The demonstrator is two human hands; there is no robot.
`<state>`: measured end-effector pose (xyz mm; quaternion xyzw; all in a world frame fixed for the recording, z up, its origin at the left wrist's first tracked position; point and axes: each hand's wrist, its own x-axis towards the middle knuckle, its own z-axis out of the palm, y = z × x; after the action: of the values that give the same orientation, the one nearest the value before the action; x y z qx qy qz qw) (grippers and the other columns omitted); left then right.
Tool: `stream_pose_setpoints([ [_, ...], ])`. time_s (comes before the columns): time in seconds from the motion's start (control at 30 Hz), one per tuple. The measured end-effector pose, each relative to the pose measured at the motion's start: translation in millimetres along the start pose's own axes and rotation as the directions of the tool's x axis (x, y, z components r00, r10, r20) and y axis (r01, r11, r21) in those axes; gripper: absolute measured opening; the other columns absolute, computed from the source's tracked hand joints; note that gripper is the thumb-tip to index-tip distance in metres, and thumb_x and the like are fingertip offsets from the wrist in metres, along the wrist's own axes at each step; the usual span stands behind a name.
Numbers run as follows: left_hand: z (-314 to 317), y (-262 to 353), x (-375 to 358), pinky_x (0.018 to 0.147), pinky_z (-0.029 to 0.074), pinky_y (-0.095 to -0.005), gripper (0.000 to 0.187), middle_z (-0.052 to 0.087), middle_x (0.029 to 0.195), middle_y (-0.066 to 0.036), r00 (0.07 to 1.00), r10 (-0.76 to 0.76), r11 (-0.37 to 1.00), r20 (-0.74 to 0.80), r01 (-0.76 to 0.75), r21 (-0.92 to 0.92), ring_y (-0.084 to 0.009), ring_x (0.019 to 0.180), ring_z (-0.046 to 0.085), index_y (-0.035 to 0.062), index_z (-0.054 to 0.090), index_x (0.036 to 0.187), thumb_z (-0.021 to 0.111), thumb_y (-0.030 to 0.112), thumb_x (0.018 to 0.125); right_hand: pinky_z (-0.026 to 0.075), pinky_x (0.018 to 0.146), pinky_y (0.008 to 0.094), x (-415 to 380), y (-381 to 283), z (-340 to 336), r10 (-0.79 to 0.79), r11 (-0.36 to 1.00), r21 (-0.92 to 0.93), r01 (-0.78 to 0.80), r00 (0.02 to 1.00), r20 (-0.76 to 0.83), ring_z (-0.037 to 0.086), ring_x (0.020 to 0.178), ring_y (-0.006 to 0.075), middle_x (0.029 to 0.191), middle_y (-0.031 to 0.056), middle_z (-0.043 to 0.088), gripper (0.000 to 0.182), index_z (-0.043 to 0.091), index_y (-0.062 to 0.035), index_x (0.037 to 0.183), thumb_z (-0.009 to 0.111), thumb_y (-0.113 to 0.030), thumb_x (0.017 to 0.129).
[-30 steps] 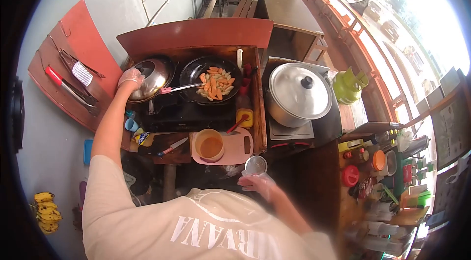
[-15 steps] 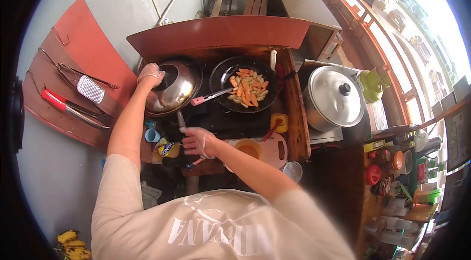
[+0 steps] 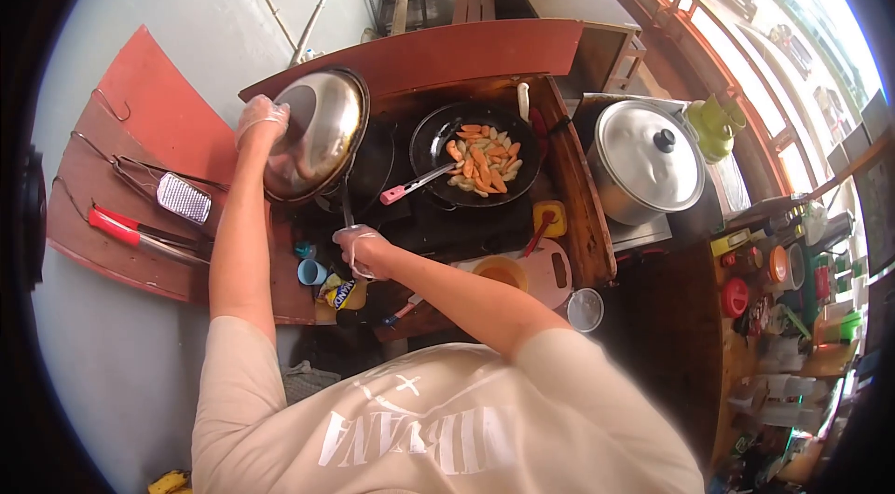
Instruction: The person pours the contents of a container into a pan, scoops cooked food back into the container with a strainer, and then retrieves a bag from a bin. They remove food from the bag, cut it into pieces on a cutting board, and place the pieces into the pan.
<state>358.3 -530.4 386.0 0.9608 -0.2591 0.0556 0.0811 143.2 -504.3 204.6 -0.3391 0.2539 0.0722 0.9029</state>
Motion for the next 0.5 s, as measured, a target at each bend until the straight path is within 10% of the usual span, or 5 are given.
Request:
stream_pose_setpoints([
  [0.2, -32, 9, 2, 0.093, 0.052, -0.0457, 0.041, 0.065, 0.120, -0.021, 0.998, 0.041, 0.998, -0.057, -0.038, 0.049, -0.0364, 0.112, 0.063, 0.0044, 0.069, 0.112, 0.059, 0.037, 0.089, 0.043, 0.048, 0.0350, -12, 11, -20, -0.366, 0.694, -0.672, 0.258, 0.931, -0.020, 0.057, 0.057, 0.0185, 0.068, 0.0058, 0.056, 0.015, 0.057, -0.0077, 0.087, 0.062, -0.022, 0.089],
  [0.3, -40, 11, 1, 0.093, 0.052, -0.0462, 0.040, 0.067, 0.117, -0.021, 0.995, 0.090, 0.992, -0.042, -0.086, 0.088, -0.0369, 0.110, 0.064, 0.0049, 0.070, 0.110, 0.061, 0.037, 0.088, 0.056, 0.082, 0.0451, -78, -24, -10, -0.284, -0.405, -0.909, 0.097, 0.932, 0.226, 0.067, 0.101, 0.0364, 0.103, 0.0220, 0.067, 0.028, 0.066, -0.0010, 0.107, 0.058, -0.016, 0.085],
  [0.4, -31, 8, 6, 0.093, 0.052, -0.0457, 0.040, 0.067, 0.117, -0.020, 0.994, 0.098, 0.990, -0.045, -0.093, 0.105, -0.0363, 0.110, 0.064, 0.0050, 0.070, 0.110, 0.060, 0.037, 0.088, 0.056, 0.084, 0.0439, -61, -16, -37, -0.347, 0.259, -0.957, -0.131, 0.912, -0.219, 0.066, 0.103, 0.0383, 0.100, 0.0214, 0.068, 0.029, 0.066, -0.0010, 0.109, 0.061, -0.017, 0.085],
  [0.47, -26, 3, 10, 0.093, 0.052, -0.0453, 0.039, 0.066, 0.119, -0.020, 0.994, 0.107, 0.988, -0.030, -0.103, 0.112, -0.0360, 0.111, 0.064, 0.0053, 0.070, 0.112, 0.060, 0.036, 0.088, 0.055, 0.064, 0.0442, -74, -20, -58, -0.460, -0.303, -0.946, 0.118, 0.851, 0.254, 0.070, 0.075, 0.0341, 0.078, 0.0161, 0.066, 0.026, 0.064, -0.0017, 0.098, 0.064, -0.025, 0.086],
  [0.5, -25, 0, 11, 0.094, 0.052, -0.0449, 0.039, 0.066, 0.120, -0.020, 0.994, 0.109, 0.987, -0.011, -0.107, 0.121, -0.0357, 0.112, 0.063, 0.0057, 0.069, 0.113, 0.059, 0.035, 0.089, 0.049, 0.054, 0.0400, -91, -31, -49, -0.385, 0.466, -0.869, 0.169, 0.922, -0.028, 0.061, 0.061, 0.0267, 0.070, 0.0105, 0.059, 0.022, 0.060, -0.0054, 0.090, 0.063, -0.027, 0.088],
])
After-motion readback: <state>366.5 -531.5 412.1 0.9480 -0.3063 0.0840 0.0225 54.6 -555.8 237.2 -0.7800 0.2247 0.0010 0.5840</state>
